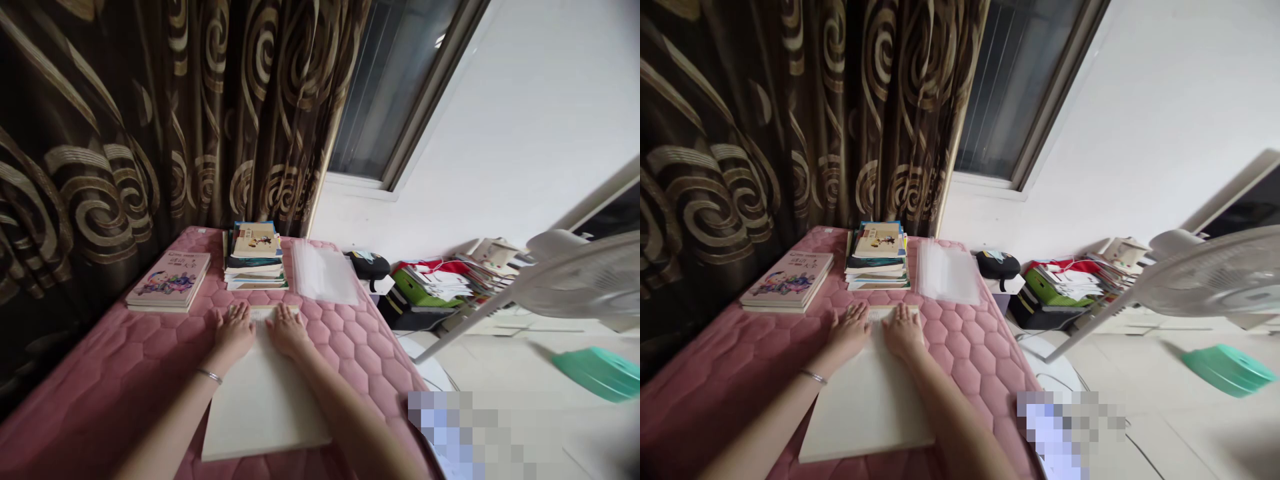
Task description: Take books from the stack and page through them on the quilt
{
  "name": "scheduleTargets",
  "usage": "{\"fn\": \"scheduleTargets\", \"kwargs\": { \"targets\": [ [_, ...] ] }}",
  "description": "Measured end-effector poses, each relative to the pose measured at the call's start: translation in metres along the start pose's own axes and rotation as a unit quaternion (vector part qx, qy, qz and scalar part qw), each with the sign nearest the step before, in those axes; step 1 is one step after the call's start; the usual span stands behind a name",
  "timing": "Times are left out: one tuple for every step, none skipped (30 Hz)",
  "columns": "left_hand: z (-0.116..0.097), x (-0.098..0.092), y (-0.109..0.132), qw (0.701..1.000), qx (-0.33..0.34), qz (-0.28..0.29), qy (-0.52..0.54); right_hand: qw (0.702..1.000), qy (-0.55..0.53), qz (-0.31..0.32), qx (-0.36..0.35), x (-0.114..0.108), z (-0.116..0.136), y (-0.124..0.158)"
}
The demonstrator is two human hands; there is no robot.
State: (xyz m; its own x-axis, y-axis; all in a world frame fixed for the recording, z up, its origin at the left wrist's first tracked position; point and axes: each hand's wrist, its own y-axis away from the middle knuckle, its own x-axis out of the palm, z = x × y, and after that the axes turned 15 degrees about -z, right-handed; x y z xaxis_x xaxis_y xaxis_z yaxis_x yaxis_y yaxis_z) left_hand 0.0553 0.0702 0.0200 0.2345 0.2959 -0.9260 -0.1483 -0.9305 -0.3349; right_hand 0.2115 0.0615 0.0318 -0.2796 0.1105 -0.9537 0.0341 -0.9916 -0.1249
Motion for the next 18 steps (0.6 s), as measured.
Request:
{"fn": "scheduleTargets", "kwargs": {
  "targets": [
    [0.0,-0.002,-0.001,1.0,0.0,-0.001,0.003,1.0,0.015,-0.003,0.023,-0.002,-0.008,0.0],
    [-0.001,-0.004,-0.001,1.0,0.001,0.0,0.004,0.999,0.026,-0.004,0.037,-0.005,-0.015,0.0],
    [-0.002,-0.006,-0.001,1.0,0.002,0.004,0.003,0.999,0.034,-0.003,0.041,-0.007,-0.021,0.0],
    [-0.003,-0.009,0.001,1.0,0.002,0.01,0.0,0.998,0.04,0.001,0.039,-0.008,-0.024,0.0],
    [-0.004,-0.012,0.004,1.0,0.003,0.014,-0.005,0.998,0.045,0.005,0.036,-0.01,-0.026,0.0],
    [-0.005,-0.015,0.009,1.0,0.004,0.016,-0.01,0.998,0.051,0.006,0.036,-0.011,-0.026,0.001],
    [-0.005,-0.018,0.016,1.0,0.002,0.014,-0.015,0.998,0.057,0.006,0.039,-0.013,-0.024,0.001],
    [-0.005,-0.021,0.025,1.0,0.0,0.006,-0.021,0.997,0.064,0.004,0.041,-0.014,-0.022,0.001],
    [-0.004,-0.024,0.034,1.0,-0.004,-0.006,-0.025,0.997,0.072,0.001,0.042,-0.016,-0.019,0.002],
    [-0.003,-0.027,0.043,0.999,-0.009,-0.021,-0.03,0.996,0.082,-0.005,0.043,-0.018,-0.016,0.002],
    [-0.001,-0.03,0.052,0.999,-0.014,-0.037,-0.032,0.995,0.093,-0.013,0.044,-0.02,-0.012,0.001],
    [0.0,-0.033,0.06,0.998,-0.018,-0.05,-0.033,0.994,0.103,-0.022,0.043,-0.021,-0.008,0.0],
    [0.001,-0.036,0.066,0.997,-0.023,-0.059,-0.032,0.993,0.108,-0.033,0.035,-0.022,-0.003,-0.001],
    [0.001,-0.039,0.07,0.997,-0.028,-0.065,-0.029,0.993,0.106,-0.045,0.017,-0.023,0.002,-0.003],
    [0.002,-0.042,0.073,0.997,-0.032,-0.067,-0.025,0.994,0.095,-0.056,-0.007,-0.022,0.009,-0.005],
    [0.002,-0.044,0.075,0.997,-0.036,-0.069,-0.02,0.995,0.075,-0.064,-0.032,-0.02,0.016,-0.007],
    [0.002,-0.045,0.075,0.997,-0.041,-0.07,-0.016,0.995,0.051,-0.067,-0.052,-0.017,0.024,-0.009],
    [0.002,-0.046,0.075,0.996,-0.046,-0.07,-0.013,0.996,0.025,-0.065,-0.063,-0.014,0.033,-0.011]
  ]
}}
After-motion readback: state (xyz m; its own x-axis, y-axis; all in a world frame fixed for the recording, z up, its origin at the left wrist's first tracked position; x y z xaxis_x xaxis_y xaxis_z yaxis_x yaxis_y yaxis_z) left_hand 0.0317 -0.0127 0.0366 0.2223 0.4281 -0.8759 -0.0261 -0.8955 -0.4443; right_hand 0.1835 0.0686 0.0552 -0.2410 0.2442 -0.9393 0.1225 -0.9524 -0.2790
